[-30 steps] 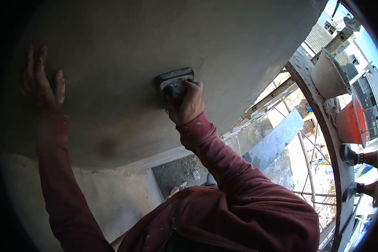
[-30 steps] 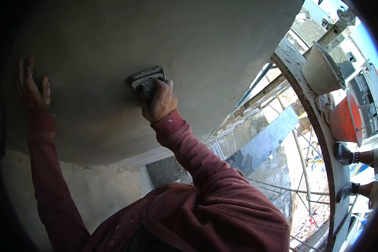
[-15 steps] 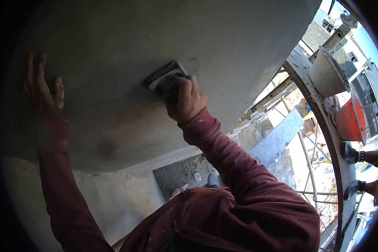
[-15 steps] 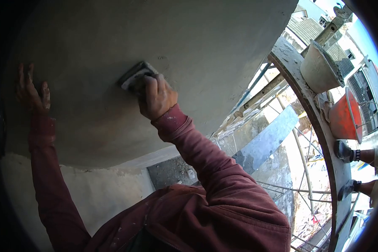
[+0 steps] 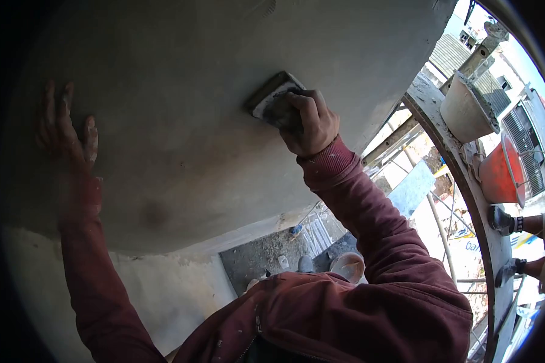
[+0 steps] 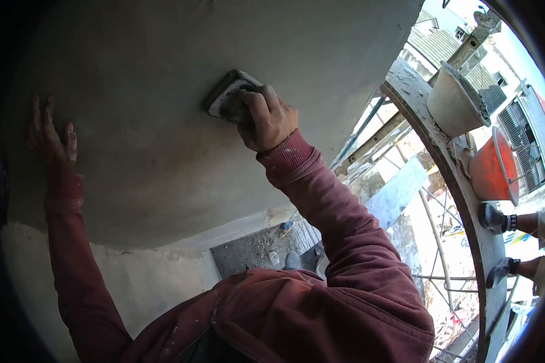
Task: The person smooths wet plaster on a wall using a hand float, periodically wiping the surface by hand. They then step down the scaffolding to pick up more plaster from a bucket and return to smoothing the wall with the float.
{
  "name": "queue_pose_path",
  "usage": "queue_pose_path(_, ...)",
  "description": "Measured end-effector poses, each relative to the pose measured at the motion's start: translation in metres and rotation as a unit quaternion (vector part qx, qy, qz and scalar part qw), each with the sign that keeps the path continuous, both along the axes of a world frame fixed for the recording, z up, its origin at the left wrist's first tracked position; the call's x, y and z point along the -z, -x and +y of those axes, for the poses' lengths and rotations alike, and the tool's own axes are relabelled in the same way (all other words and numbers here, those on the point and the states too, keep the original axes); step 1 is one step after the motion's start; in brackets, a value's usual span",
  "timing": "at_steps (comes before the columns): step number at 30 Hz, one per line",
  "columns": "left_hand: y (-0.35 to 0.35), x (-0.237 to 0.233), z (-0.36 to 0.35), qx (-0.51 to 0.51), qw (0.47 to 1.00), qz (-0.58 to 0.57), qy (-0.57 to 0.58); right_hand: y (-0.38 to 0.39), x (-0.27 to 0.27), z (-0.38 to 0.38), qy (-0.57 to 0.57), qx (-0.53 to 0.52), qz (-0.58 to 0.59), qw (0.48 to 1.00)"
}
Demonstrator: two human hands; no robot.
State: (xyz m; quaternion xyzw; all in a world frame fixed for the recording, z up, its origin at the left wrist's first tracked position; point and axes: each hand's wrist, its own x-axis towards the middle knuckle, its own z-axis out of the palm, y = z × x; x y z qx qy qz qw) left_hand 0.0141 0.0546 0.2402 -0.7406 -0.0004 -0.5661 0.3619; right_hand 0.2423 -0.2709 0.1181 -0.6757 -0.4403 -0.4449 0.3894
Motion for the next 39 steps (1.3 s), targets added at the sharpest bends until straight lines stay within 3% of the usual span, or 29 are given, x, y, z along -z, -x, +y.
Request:
queue_pose_path(2, 0.001, -0.001, 0.0, 0.029, 0.999, 0.014, 0.0, -0.016, 0.011, -0.02, 0.011, -0.01, 0.026, 1.0)
queue_pose_path(5, -0.001, 0.0, -0.002, 0.029, 1.0, 0.003, 0.003, -0.043, -0.022, -0.035, -0.164, 0.033, 0.03, 0.985)
queue_pose_path(6, 0.002, 0.002, -0.001, 0.033, 0.999, 0.011, 0.008, -0.051, -0.034, -0.022, -0.215, -0.039, 0.069, 0.973)
queue_pose_path(8, 0.003, 0.0, 0.005, 0.008, 1.0, 0.026, 0.015, -0.012, -0.058, 0.011, -0.155, -0.037, -0.027, 0.987)
queue_pose_path(9, 0.003, 0.001, 0.001, 0.015, 0.999, 0.027, 0.012, 0.018, -0.053, 0.024, -0.098, -0.046, 0.014, 0.994)
queue_pose_path(10, 0.006, 0.002, -0.002, -0.007, 0.999, 0.027, 0.023, 0.034, -0.033, 0.035, -0.01, -0.058, 0.023, 0.998)
queue_pose_path(12, 0.008, 0.001, -0.006, -0.03, 0.999, 0.02, 0.03, 0.025, 0.036, 0.043, 0.136, -0.064, -0.084, 0.985)
queue_pose_path(17, 0.005, 0.001, -0.008, 0.0, 1.0, 0.022, 0.016, -0.011, -0.013, -0.016, -0.042, 0.025, 0.03, 0.998)
queue_pose_path(20, 0.006, 0.001, -0.001, -0.055, 0.998, 0.021, 0.016, 0.006, -0.048, 0.014, -0.097, -0.026, 0.022, 0.995)
queue_pose_path(23, 0.006, -0.001, -0.005, -0.043, 0.999, 0.022, 0.007, 0.014, -0.008, 0.018, 0.091, -0.047, -0.055, 0.993)
queue_pose_path(26, 0.0, -0.001, 0.002, 0.033, 0.999, 0.008, -0.02, -0.018, 0.006, -0.024, 0.097, -0.011, -0.037, 0.995)
queue_pose_path(27, 0.0, 0.0, 0.002, 0.029, 0.999, 0.009, -0.015, -0.023, -0.002, -0.032, 0.031, 0.014, 0.021, 0.999)
queue_pose_path(29, 0.001, 0.0, -0.002, -0.012, 1.0, 0.005, -0.021, -0.029, -0.035, -0.025, -0.1, 0.021, -0.01, 0.995)
queue_pose_path(32, 0.004, -0.005, 0.0, -0.033, 0.998, 0.022, -0.041, -0.002, -0.049, 0.009, -0.044, -0.037, -0.02, 0.998)
queue_pose_path(36, -0.001, -0.002, 0.005, 0.029, 0.998, 0.011, -0.053, -0.013, 0.014, -0.01, 0.141, -0.051, -0.094, 0.984)
queue_pose_path(38, 0.0, 0.0, 0.002, 0.014, 1.0, 0.01, -0.016, -0.031, 0.015, -0.046, 0.137, 0.003, -0.041, 0.99)
queue_pose_path(39, 0.001, -0.001, 0.001, 0.01, 1.0, 0.009, -0.015, -0.045, 0.015, -0.058, 0.082, 0.031, 0.023, 0.996)
